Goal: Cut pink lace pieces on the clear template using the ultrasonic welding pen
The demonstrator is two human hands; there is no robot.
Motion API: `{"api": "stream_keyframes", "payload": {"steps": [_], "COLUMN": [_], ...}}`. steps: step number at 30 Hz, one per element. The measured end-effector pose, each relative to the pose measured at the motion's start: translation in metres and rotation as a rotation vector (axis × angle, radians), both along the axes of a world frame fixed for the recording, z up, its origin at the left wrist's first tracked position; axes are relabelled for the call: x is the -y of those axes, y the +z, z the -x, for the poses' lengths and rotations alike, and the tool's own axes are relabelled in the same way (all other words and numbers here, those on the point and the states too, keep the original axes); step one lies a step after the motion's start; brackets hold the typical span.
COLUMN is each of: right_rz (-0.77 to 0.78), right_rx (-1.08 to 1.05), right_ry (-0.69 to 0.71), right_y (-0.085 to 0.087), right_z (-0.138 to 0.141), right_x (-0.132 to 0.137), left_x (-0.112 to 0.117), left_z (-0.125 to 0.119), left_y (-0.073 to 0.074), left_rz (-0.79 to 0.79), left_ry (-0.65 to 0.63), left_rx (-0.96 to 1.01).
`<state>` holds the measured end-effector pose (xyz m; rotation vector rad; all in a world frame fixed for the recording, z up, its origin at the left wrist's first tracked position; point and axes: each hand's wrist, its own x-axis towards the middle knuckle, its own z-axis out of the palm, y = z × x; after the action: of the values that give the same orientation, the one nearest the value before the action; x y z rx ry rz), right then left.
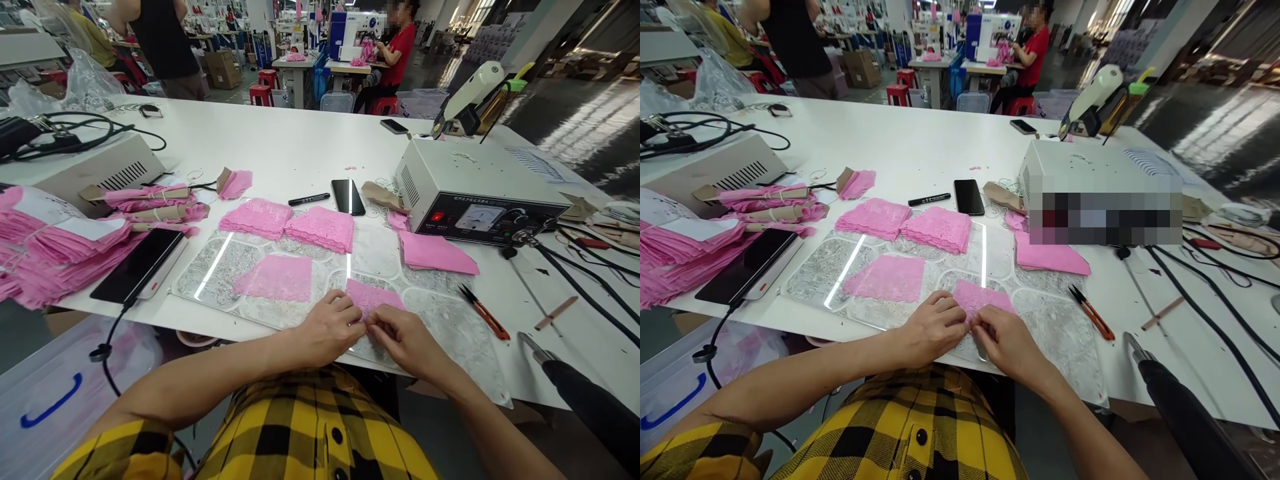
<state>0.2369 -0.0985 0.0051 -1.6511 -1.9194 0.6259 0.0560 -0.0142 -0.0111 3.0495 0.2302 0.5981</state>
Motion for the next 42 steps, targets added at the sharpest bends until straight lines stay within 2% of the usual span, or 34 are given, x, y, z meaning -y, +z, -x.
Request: {"api": "stream_keyframes", "payload": {"steps": [6,11,17,24,27,30,31,33,36,38,42], "right_rz": [0.048,0.073,0.103,0.184,0.242,0.372,0.378,0.261,-0.001,-0.128,-0.275], "right_rx": [-0.069,-0.102,-0.130,-0.217,-0.255,-0.236,-0.209,-0.137,-0.002,0.096,0.173], "right_ry": [-0.045,-0.062,-0.070,-0.075,-0.008,0.149,0.150,-0.002,-0.259,-0.325,-0.339], "right_y": [0.002,0.000,0.002,0.006,0.018,0.030,0.032,0.029,0.012,-0.001,-0.017], "right_z": [0.001,0.002,0.001,-0.001,-0.010,-0.023,-0.027,-0.032,-0.037,-0.038,-0.044], "right_x": [-0.003,-0.004,-0.003,-0.011,-0.003,0.019,0.027,0.042,0.056,0.060,0.064], "left_x": [0.001,0.002,0.000,0.000,0.000,-0.003,-0.004,-0.008,-0.010,-0.007,-0.004], "left_z": [0.003,-0.001,-0.003,-0.001,0.002,0.009,0.011,0.015,0.019,0.021,0.030], "left_y": [0.002,-0.002,-0.005,-0.002,0.003,0.010,0.011,0.012,0.010,0.009,0.008], "left_rz": [0.014,0.043,0.035,0.056,0.116,0.186,0.192,0.178,0.127,0.085,0.061], "left_ry": [0.011,0.061,0.040,0.033,0.015,-0.027,-0.040,-0.053,-0.051,-0.033,0.012], "left_rx": [-0.007,0.060,0.078,0.078,0.094,0.104,0.107,0.109,0.093,0.057,-0.004]}}
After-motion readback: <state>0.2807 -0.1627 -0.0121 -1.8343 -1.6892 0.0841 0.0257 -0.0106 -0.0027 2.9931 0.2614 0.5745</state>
